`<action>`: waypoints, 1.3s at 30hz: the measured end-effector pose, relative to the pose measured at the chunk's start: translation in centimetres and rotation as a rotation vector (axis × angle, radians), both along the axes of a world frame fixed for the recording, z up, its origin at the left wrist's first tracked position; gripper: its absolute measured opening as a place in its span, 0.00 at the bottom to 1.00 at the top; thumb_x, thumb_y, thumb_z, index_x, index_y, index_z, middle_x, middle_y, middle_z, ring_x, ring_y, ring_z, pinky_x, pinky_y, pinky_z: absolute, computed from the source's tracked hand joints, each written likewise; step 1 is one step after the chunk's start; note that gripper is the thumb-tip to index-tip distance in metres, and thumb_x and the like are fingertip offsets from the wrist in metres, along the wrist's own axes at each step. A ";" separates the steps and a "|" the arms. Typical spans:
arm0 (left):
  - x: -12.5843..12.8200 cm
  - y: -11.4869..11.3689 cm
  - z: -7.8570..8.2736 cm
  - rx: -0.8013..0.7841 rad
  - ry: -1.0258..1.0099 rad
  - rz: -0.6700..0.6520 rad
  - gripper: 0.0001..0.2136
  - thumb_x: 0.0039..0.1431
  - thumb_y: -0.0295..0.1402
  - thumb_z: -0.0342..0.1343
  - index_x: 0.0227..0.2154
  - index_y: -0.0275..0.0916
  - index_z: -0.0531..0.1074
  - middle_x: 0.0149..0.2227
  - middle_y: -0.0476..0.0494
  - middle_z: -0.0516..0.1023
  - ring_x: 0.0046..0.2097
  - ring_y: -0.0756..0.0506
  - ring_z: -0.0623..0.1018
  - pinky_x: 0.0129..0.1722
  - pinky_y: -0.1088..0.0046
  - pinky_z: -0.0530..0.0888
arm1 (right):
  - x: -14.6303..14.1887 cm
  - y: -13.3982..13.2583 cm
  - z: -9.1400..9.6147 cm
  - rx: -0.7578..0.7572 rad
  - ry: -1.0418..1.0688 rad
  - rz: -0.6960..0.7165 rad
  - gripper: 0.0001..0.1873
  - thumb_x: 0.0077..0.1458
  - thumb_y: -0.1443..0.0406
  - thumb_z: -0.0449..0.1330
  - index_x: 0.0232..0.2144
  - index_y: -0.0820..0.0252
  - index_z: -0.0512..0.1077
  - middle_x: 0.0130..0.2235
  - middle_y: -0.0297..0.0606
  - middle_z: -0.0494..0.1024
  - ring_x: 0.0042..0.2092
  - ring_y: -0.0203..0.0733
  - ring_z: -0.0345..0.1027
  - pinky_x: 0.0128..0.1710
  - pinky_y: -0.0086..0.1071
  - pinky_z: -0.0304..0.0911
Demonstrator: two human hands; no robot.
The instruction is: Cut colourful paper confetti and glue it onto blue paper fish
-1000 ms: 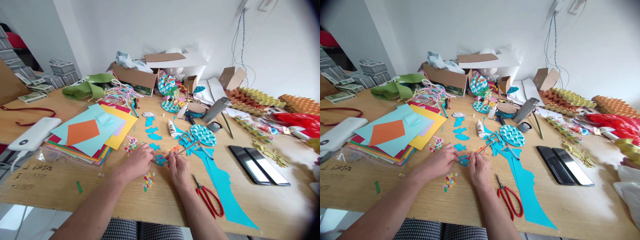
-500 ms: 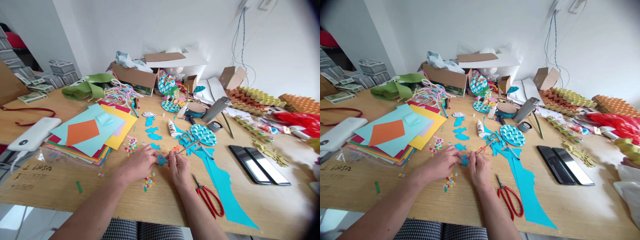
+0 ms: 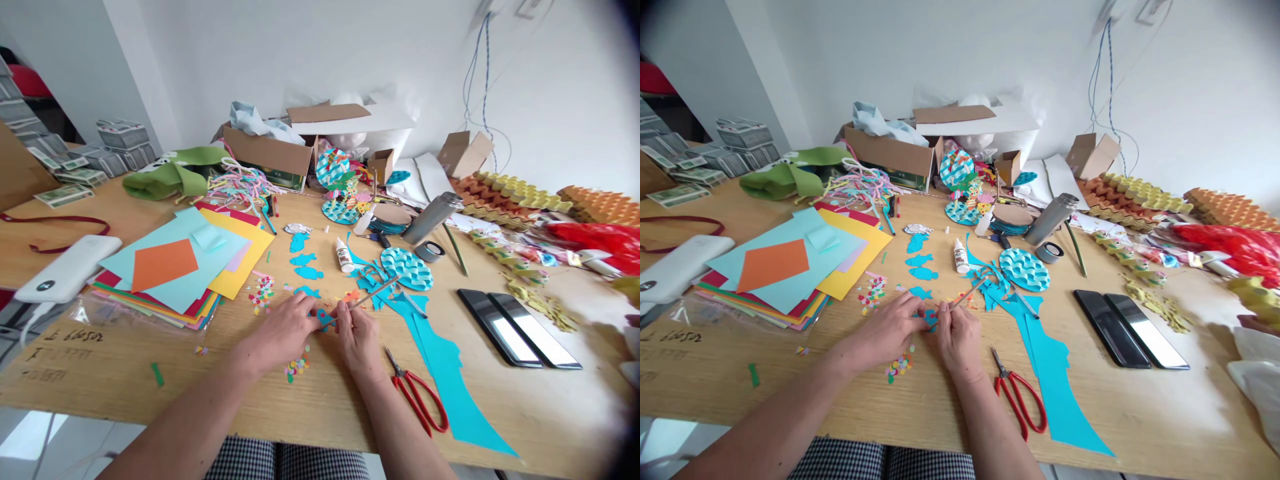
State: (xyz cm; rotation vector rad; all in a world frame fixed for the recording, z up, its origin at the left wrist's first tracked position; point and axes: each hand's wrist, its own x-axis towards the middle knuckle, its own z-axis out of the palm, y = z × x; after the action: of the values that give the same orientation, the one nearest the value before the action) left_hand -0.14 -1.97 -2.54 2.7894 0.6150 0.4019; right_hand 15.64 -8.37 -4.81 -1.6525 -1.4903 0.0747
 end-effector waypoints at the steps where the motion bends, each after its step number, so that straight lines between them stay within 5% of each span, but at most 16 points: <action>1: 0.0 0.0 0.0 0.002 0.001 0.000 0.13 0.52 0.18 0.54 0.36 0.40 0.75 0.43 0.44 0.71 0.49 0.41 0.68 0.47 0.64 0.70 | 0.0 0.0 0.0 -0.001 0.001 0.001 0.24 0.66 0.58 0.45 0.21 0.59 0.68 0.17 0.32 0.66 0.20 0.34 0.59 0.22 0.28 0.53; 39: 0.2 -0.4 0.0 0.006 0.010 0.031 0.14 0.56 0.19 0.50 0.42 0.40 0.73 0.45 0.42 0.70 0.50 0.41 0.68 0.48 0.61 0.71 | 0.2 -0.1 0.1 -0.004 0.006 -0.005 0.24 0.66 0.59 0.45 0.21 0.60 0.68 0.17 0.32 0.66 0.19 0.33 0.59 0.22 0.28 0.52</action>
State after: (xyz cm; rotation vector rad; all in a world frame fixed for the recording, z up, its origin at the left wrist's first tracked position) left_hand 0.10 -2.38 -2.49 2.7925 0.6605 0.3976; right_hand 15.88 -8.44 -4.70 -1.6580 -1.4816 0.0800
